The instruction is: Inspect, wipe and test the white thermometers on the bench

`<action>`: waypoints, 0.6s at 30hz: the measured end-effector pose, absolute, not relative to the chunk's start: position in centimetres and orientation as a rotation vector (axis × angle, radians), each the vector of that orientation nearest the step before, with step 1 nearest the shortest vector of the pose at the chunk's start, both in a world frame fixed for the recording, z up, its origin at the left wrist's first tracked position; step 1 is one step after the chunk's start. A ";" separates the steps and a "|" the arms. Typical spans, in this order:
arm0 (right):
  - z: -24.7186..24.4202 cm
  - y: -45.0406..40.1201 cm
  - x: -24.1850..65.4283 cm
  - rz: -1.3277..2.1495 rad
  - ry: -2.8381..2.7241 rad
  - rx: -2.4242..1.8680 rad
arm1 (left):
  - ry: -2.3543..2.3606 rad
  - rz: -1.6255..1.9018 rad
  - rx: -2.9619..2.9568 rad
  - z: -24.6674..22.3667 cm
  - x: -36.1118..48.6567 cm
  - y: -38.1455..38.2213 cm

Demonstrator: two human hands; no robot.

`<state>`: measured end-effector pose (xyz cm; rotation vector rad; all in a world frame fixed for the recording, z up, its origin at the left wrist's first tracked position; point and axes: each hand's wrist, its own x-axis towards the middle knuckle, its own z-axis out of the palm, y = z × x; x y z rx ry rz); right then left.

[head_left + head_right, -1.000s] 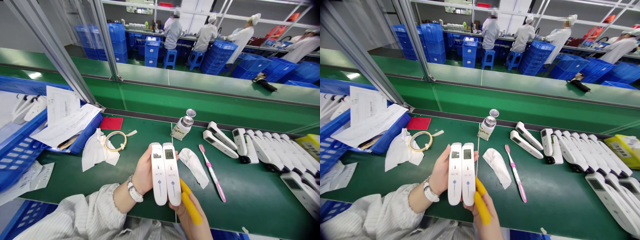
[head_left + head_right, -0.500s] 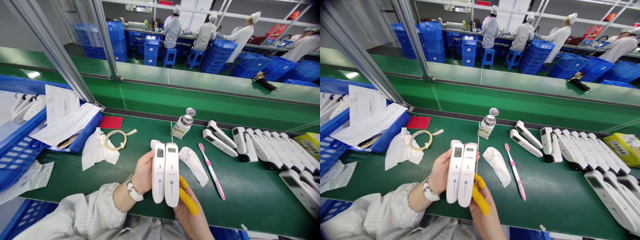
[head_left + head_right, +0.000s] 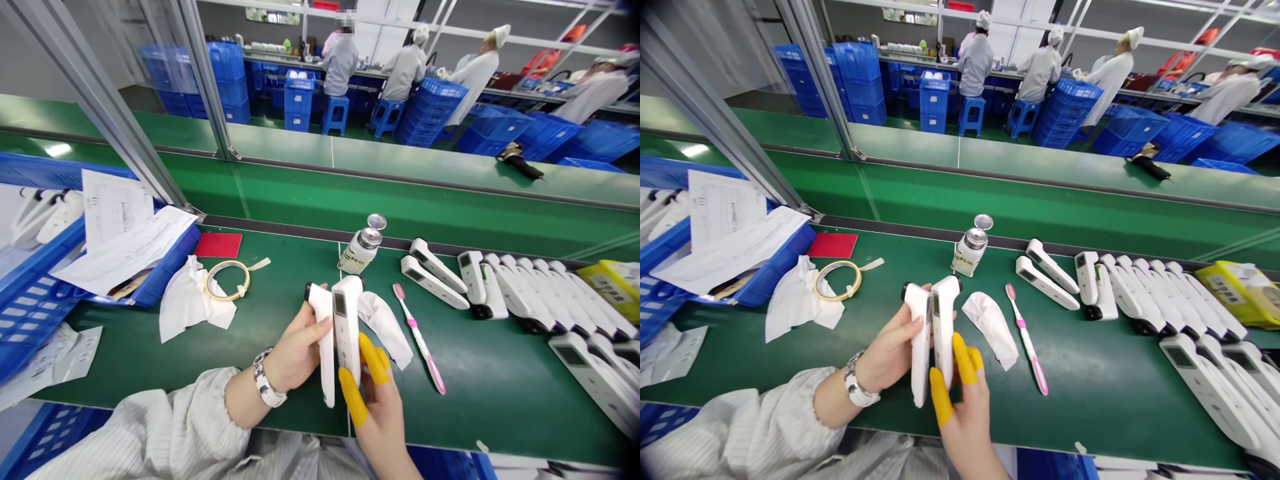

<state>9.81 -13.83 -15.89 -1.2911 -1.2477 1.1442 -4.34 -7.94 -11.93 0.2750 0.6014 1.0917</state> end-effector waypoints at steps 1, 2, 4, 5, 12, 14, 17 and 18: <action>-16.0 -14.1 9.8 1.112 -1.306 -1.288 | 0.607 1.099 0.282 -11.9 -4.3 -7.9; -16.1 -14.2 9.7 1.124 -1.344 -1.273 | 0.612 1.104 0.288 -11.8 -4.3 -7.9; -16.1 -14.3 9.6 1.215 -1.363 -1.228 | 0.625 1.106 0.295 -11.7 -4.3 -7.9; -16.0 -14.2 9.6 1.264 -1.346 -1.210 | 0.631 1.101 0.297 -11.7 -4.2 -7.8; -15.1 -13.5 9.4 1.545 -1.054 -1.072 | 0.590 1.087 0.255 -12.1 -4.1 -7.6; -15.1 -13.5 9.4 1.571 -0.948 -1.037 | 0.546 1.066 0.235 -12.3 -4.2 -7.5; -15.4 -13.5 9.5 1.577 -0.856 -1.004 | 0.496 1.054 0.243 -12.4 -4.4 -7.4; -15.4 -13.5 9.6 1.587 -0.852 -0.993 | 0.491 1.054 0.249 -12.5 -4.4 -7.4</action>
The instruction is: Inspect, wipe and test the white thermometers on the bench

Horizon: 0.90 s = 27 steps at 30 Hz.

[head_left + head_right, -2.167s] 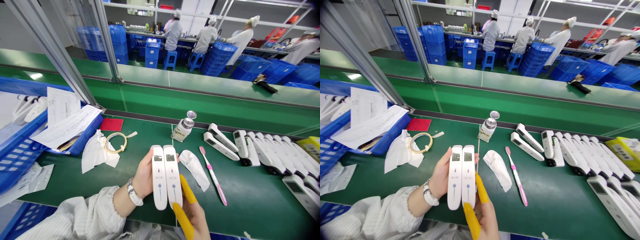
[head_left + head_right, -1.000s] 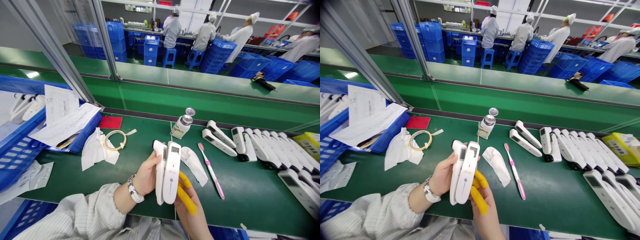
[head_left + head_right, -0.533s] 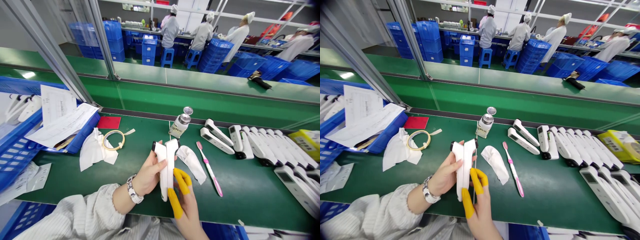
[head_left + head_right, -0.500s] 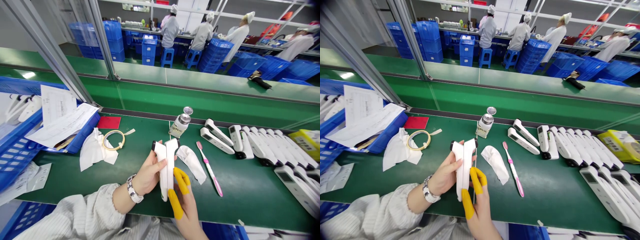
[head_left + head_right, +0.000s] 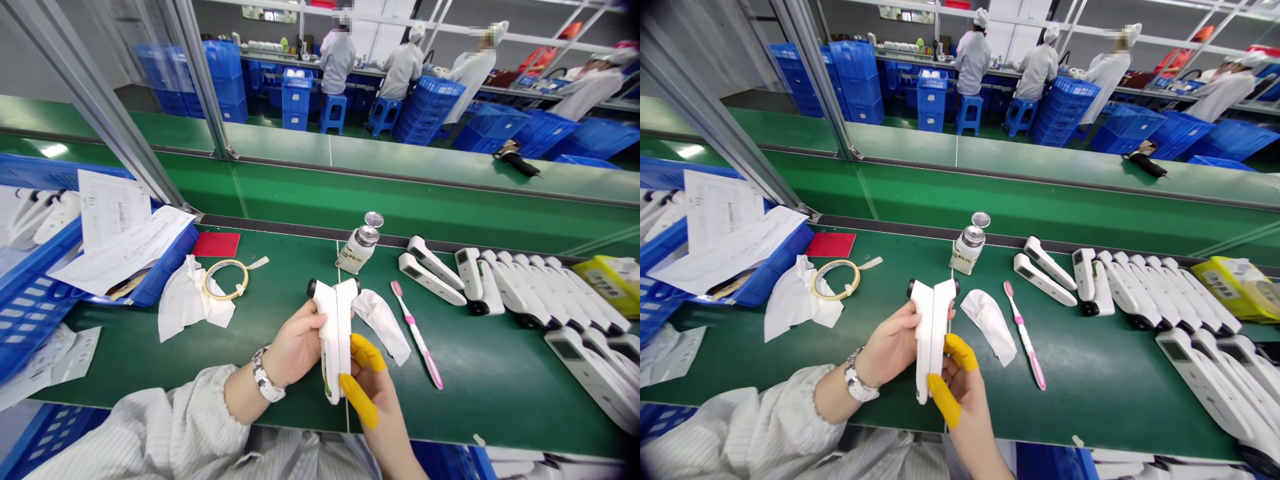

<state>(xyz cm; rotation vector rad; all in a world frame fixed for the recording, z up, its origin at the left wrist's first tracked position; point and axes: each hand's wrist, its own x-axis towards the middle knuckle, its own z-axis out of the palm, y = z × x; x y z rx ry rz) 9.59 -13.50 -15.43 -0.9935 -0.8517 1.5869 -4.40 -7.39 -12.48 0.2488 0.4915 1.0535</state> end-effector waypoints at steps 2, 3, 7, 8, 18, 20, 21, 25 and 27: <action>-15.5 -13.4 9.7 1.595 -0.858 -0.971 | 0.486 1.051 0.259 -12.6 -4.4 -7.4; -15.5 -13.4 9.7 1.596 -0.863 -0.964 | 0.484 1.049 0.263 -12.6 -4.4 -7.5; -15.3 -13.4 9.5 1.586 -0.899 -0.960 | 0.466 1.047 0.268 -12.7 -4.4 -7.6; -15.3 -13.5 9.4 1.582 -0.915 -0.959 | 0.460 1.048 0.265 -12.8 -4.4 -7.6; -14.1 -9.4 14.1 0.703 -1.869 -1.294 | 0.337 1.035 0.194 -12.6 -5.0 -7.6; -14.6 -7.4 15.4 0.390 -2.070 -1.490 | 0.323 1.021 0.172 -12.5 -5.1 -7.7; -15.0 -6.5 15.9 0.298 -2.155 -1.579 | 0.321 1.015 0.165 -12.4 -5.1 -7.7; -16.7 -4.9 17.1 0.208 -2.290 -1.729 | 0.330 1.002 0.153 -12.0 -5.0 -7.7; -16.8 -5.1 17.4 0.227 -2.276 -1.714 | 0.355 1.009 0.144 -11.9 -4.8 -7.7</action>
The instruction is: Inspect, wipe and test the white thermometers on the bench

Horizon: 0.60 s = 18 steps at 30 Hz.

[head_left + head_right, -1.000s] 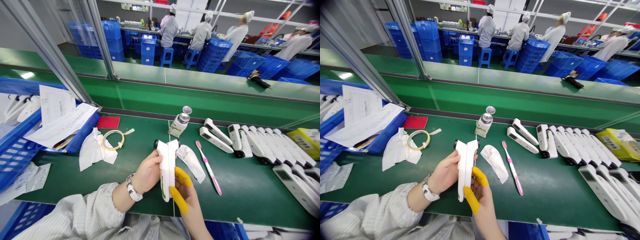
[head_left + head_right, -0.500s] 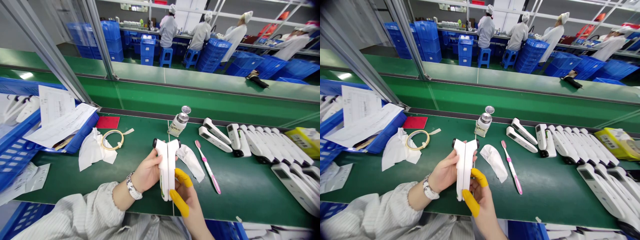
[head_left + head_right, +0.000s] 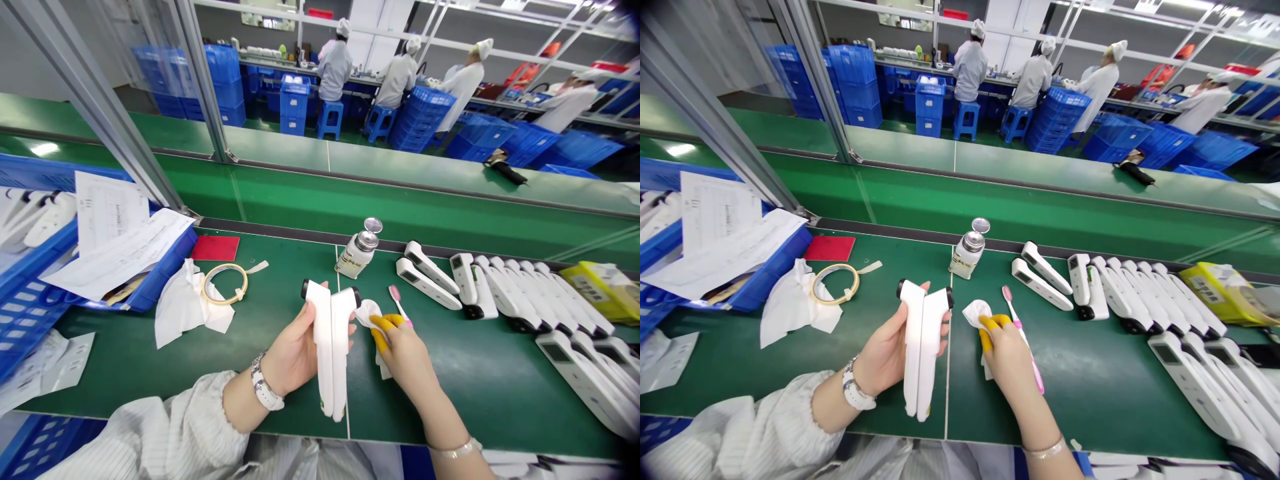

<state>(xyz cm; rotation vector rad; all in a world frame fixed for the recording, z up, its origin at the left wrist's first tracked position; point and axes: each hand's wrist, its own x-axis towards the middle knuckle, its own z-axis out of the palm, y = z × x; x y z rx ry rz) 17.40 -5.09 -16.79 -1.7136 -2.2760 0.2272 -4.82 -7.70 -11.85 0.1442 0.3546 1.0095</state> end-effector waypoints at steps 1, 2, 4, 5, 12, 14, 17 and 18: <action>-16.4 -5.4 17.5 0.236 -2.271 -1.701 | 0.381 1.008 0.142 -11.8 -4.7 -7.7; -15.7 -5.8 17.4 0.258 -2.258 -1.673 | 0.417 1.003 0.146 -11.8 -4.6 -7.7; -13.8 -7.0 16.9 0.358 -2.196 -1.536 | 0.499 0.988 0.168 -11.8 -4.4 -7.8; -12.7 -7.6 16.3 0.434 -2.158 -1.426 | 0.537 0.989 0.179 -11.8 -4.2 -7.9; -10.0 -7.6 9.9 0.317 -2.288 -0.986 | 0.598 1.019 0.187 -12.6 -3.3 -8.1; -10.5 -6.9 9.3 0.187 -2.236 -1.012 | 0.585 0.994 0.171 -12.9 -3.3 -8.0; -10.9 -7.2 9.5 0.157 -2.189 -1.001 | 0.577 1.006 0.173 -12.9 -3.3 -7.9; -10.8 -7.5 9.8 0.181 -2.197 -0.979 | 0.582 1.020 0.187 -12.8 -3.3 -7.9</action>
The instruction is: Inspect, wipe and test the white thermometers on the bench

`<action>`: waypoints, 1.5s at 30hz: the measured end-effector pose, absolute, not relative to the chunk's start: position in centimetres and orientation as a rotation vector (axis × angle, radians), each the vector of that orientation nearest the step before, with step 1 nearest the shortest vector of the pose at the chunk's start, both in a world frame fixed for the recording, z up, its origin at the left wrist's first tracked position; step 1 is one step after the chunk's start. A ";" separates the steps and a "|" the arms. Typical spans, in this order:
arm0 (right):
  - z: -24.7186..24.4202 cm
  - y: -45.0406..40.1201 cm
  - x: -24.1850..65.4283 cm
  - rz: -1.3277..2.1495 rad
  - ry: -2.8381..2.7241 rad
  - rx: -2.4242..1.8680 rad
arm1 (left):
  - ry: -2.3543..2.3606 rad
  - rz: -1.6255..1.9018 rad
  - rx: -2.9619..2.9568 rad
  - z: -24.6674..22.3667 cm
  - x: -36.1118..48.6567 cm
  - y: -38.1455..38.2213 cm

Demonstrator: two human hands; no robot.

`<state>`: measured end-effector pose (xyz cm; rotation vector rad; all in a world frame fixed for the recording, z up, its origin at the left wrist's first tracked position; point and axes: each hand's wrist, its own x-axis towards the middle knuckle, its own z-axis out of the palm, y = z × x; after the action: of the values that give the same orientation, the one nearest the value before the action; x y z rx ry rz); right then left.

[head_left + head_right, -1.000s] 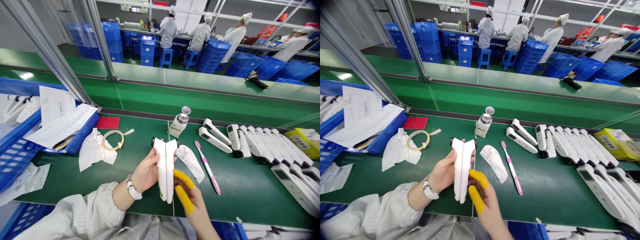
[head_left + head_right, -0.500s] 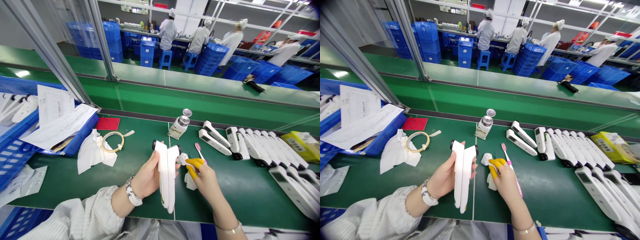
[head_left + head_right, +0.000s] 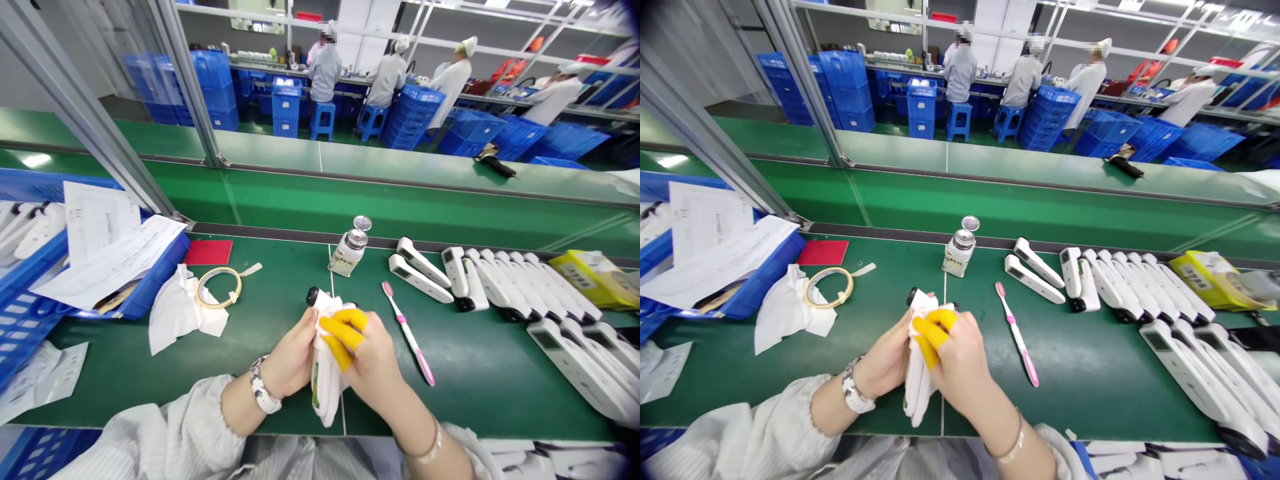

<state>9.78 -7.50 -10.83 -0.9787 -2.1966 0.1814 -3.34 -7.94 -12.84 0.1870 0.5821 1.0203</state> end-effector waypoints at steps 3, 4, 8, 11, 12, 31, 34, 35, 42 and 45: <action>-10.5 -8.1 10.5 0.247 -2.255 -0.938 | 0.599 1.009 0.203 -12.8 -3.1 -8.2; -10.4 -8.0 10.6 0.225 -2.263 -0.960 | 0.601 0.988 0.197 -12.8 -3.0 -8.4; -10.1 -7.3 10.7 0.125 -2.254 -1.047 | 0.600 0.955 0.154 -13.0 -2.8 -8.5; -10.3 -7.0 10.4 0.249 -2.310 -0.950 | 0.608 0.922 0.118 -12.9 -3.1 -8.3; -10.3 -6.9 10.3 0.258 -2.314 -0.947 | 0.611 0.906 0.115 -12.9 -3.2 -8.3; -13.3 -10.4 13.6 0.895 -1.700 -1.370 | 0.515 0.995 0.208 -11.8 -5.1 -7.1; -15.2 -12.1 11.3 1.587 -1.325 -1.176 | 0.527 0.989 0.191 -11.9 -5.0 -7.3; -15.8 -12.7 10.6 1.730 -1.154 -1.107 | 0.537 0.989 0.191 -12.0 -5.1 -7.3; -16.1 -12.4 9.8 1.817 -0.821 -1.040 | 0.584 1.092 0.346 -11.9 -5.4 -7.3; -14.7 -11.9 9.9 1.789 -0.949 -1.001 | 0.635 1.107 0.411 -11.9 -5.2 -7.3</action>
<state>9.91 -11.87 -14.75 -1.0010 -0.9492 1.7887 -5.18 -7.34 -11.93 0.4112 0.6348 1.1068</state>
